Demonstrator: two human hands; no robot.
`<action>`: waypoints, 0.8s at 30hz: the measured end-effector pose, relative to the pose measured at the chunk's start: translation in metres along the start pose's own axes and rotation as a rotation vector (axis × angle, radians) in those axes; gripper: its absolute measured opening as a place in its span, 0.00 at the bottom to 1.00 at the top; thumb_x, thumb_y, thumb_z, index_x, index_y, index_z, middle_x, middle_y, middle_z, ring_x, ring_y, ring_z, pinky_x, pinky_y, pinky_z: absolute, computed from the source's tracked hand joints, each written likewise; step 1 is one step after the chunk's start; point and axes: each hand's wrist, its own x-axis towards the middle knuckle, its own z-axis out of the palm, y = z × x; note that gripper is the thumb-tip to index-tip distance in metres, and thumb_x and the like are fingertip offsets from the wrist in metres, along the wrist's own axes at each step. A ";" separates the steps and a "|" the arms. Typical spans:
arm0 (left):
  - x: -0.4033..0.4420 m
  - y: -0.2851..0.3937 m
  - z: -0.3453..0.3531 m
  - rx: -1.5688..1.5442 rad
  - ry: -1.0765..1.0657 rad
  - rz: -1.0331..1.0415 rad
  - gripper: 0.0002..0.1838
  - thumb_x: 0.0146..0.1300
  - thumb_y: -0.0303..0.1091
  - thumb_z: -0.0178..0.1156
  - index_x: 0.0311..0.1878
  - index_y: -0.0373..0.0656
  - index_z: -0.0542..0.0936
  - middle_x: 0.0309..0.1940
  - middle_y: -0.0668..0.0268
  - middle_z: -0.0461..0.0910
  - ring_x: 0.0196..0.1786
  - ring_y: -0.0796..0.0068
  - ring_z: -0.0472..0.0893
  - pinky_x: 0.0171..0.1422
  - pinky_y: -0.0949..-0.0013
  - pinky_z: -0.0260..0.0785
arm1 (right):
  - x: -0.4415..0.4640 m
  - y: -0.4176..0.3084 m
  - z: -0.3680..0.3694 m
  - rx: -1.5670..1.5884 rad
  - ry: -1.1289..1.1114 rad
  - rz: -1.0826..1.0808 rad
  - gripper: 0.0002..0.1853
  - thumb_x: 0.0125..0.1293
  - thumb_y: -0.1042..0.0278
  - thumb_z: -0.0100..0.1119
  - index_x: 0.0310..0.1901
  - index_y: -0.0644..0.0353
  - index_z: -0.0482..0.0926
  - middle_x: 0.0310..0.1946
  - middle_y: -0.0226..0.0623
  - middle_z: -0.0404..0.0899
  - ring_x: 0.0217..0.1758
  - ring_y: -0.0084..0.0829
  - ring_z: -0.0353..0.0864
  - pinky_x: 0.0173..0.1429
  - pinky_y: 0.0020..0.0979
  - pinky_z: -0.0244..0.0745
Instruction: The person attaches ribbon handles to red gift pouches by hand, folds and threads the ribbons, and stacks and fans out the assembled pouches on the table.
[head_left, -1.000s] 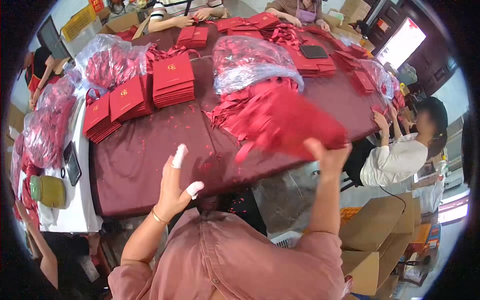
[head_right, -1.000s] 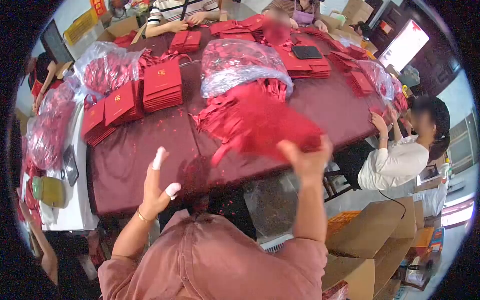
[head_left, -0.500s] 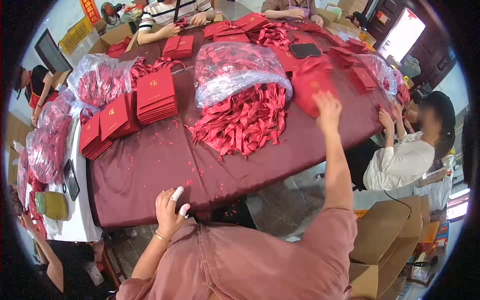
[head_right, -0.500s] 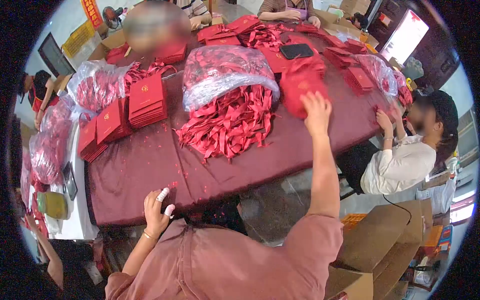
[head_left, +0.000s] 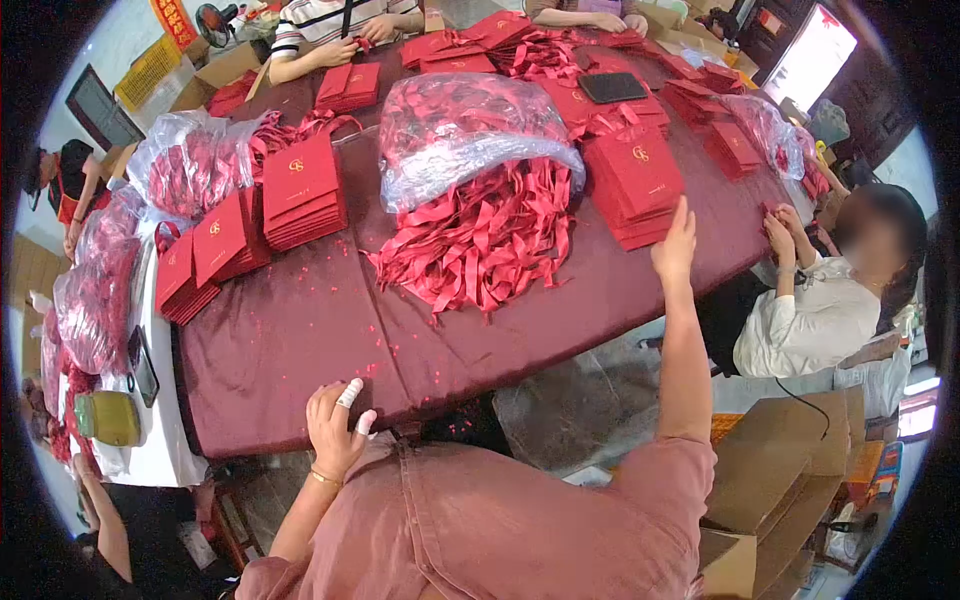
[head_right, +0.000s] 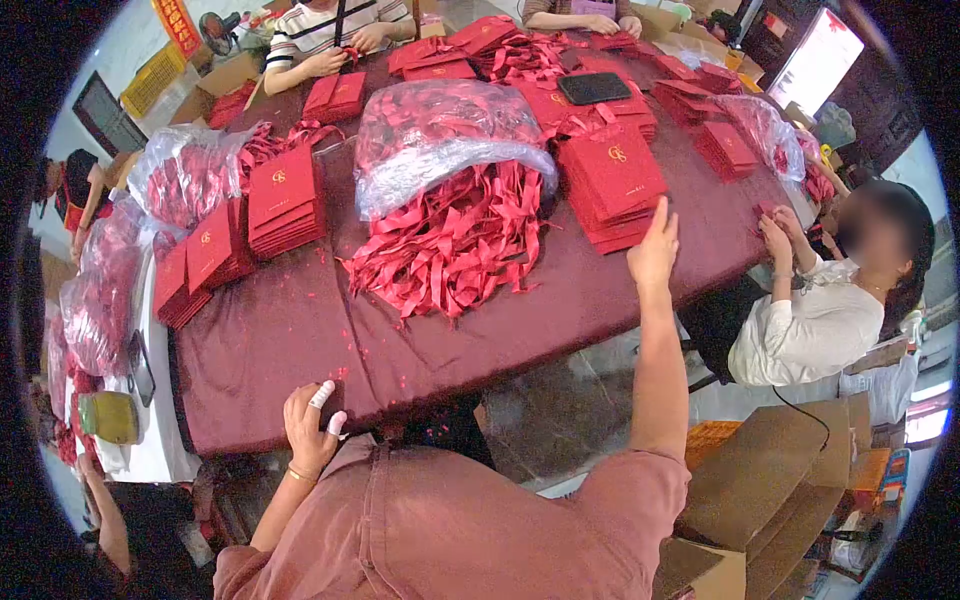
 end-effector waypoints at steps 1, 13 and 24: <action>0.000 0.001 0.000 -0.001 -0.004 0.002 0.26 0.58 0.44 0.66 0.58 0.43 0.78 0.50 0.57 0.77 0.57 0.54 0.74 0.67 0.49 0.62 | 0.004 0.022 0.019 0.175 0.203 -0.095 0.39 0.55 0.77 0.62 0.70 0.63 0.58 0.62 0.56 0.69 0.64 0.53 0.70 0.66 0.44 0.69; -0.001 -0.001 0.001 -0.007 0.033 0.000 0.28 0.60 0.50 0.64 0.60 0.43 0.77 0.50 0.55 0.76 0.55 0.51 0.74 0.64 0.50 0.64 | 0.004 -0.002 0.024 1.063 0.078 0.444 0.16 0.63 0.72 0.63 0.52 0.64 0.75 0.40 0.35 0.79 0.37 0.23 0.76 0.42 0.26 0.75; -0.004 -0.007 -0.012 -0.147 0.037 -0.032 0.30 0.61 0.51 0.63 0.63 0.45 0.74 0.49 0.56 0.78 0.56 0.56 0.76 0.68 0.51 0.64 | -0.113 -0.111 -0.022 1.287 -0.145 0.252 0.05 0.72 0.69 0.55 0.46 0.57 0.75 0.31 0.21 0.71 0.26 0.11 0.62 0.28 0.15 0.57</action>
